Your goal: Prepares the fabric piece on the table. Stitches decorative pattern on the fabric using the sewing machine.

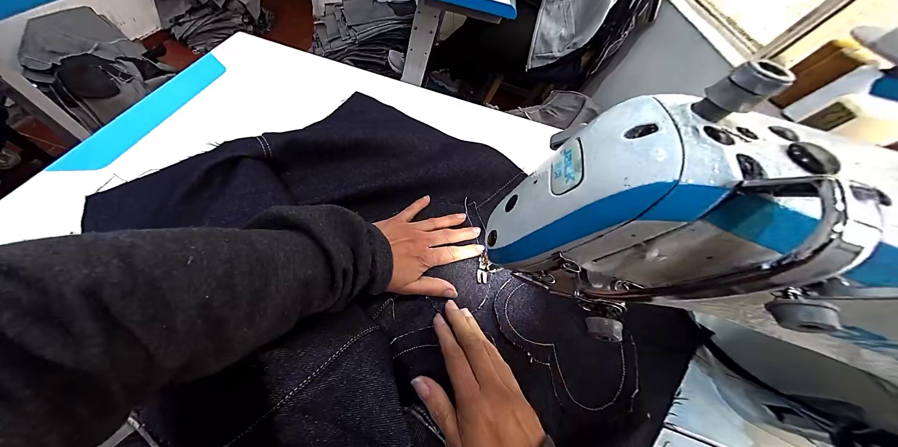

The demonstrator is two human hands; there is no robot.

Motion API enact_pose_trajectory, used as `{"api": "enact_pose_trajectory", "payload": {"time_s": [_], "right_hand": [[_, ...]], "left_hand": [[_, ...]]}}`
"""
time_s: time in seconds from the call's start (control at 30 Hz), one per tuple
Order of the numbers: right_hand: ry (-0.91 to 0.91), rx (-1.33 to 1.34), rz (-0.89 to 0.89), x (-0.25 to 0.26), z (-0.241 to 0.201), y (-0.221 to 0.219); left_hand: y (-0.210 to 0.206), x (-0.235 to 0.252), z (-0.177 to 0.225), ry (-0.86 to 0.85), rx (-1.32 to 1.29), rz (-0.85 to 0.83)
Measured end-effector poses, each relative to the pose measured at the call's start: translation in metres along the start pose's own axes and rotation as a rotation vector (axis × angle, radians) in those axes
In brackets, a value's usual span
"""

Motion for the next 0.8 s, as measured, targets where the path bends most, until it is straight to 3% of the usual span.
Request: {"api": "enact_pose_trajectory", "payload": {"time_s": [0.17, 0.4, 0.5, 0.6, 0.67, 0.73, 0.8], "right_hand": [[0.140, -0.123, 0.093, -0.006, 0.028, -0.009], [0.580, 0.101, 0.013, 0.017, 0.137, 0.015], [0.391, 0.038, -0.075, 0.019, 0.134, 0.053], [0.102, -0.055, -0.212, -0.001, 0.078, 0.104], [-0.038, 0.012, -0.176, -0.003, 0.021, 0.112], [-0.065, 0.013, -0.032, 0.008, -0.016, 0.077], [-0.069, -0.102, 0.104, 0.022, -0.020, 0.020]], "left_hand": [[-0.003, -0.002, 0.004, 0.132, 0.008, 0.027], [-0.008, -0.010, 0.040, 0.614, 0.008, 0.046], [-0.013, -0.014, 0.042, 0.637, -0.023, 0.074], [0.003, -0.011, 0.033, 0.602, -0.072, -0.022], [0.027, -0.002, 0.023, 0.456, -0.007, -0.090], [0.030, 0.007, 0.005, 0.023, 0.131, 0.066], [0.020, 0.015, -0.010, -0.332, 0.142, 0.081]]}}
Point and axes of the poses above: each hand's wrist, its own x-axis towards the middle knuckle, its own y-axis out of the back of the hand, z = x × y, the point moved 3 cm from there along x, towards the middle knuckle, and after that the axes turned 7 degrees about y, right-handed, at the moved point
